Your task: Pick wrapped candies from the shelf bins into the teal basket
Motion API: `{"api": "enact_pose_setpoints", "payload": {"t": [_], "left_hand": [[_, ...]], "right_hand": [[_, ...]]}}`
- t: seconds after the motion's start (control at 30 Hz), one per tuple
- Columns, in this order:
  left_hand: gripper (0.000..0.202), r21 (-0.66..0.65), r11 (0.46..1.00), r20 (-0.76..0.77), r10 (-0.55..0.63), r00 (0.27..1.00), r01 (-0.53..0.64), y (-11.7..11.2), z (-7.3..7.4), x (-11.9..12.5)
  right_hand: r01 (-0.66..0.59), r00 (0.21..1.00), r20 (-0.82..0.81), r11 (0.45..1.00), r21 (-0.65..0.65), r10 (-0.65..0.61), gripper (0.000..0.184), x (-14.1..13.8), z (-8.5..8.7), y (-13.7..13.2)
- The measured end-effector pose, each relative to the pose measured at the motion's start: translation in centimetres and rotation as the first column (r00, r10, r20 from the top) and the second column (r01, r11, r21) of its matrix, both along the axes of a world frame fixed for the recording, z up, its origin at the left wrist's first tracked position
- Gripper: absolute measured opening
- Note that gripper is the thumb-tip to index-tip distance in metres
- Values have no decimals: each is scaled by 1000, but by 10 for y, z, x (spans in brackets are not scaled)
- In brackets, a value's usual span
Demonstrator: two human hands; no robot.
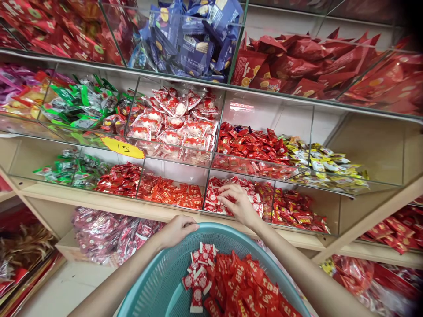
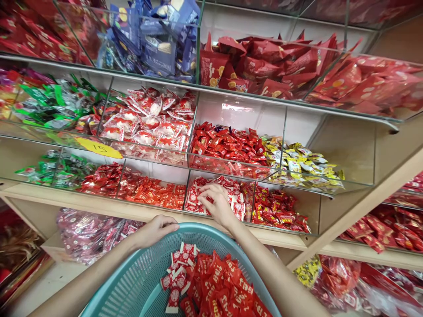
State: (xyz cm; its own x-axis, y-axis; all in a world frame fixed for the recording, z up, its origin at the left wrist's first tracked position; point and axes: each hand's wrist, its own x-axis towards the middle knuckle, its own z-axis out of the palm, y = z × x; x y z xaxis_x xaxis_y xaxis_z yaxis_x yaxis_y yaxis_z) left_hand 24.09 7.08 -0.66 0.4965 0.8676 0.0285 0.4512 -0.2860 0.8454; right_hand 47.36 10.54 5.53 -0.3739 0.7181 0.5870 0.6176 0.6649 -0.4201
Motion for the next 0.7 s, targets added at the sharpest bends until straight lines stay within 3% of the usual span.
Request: {"api": "enact_pose_setpoints", "payload": {"t": [0.17,0.33,0.5,0.6,0.7], "left_hand": [[44,-30,1000,18,-8,1000,9,0,1,1],[42,-11,1000,12,-4,1000,4,1,0,2],[41,8,1000,12,-15,1000,15,2,1,2],[40,0,1000,18,-24,1000,24,1,3,2],[39,14,1000,16,-27,1000,27,1,3,2]], "right_hand": [[6,990,-142,998,58,2,19,12,12,-10],[-44,995,-92,999,8,44,17,13,21,-60],[-185,977,63,952,-245,206,16,-6,-13,-105],[-165,950,194,922,-351,243,18,-23,-39,-113],[-125,925,296,928,-351,236,19,-42,-56,-110]]}}
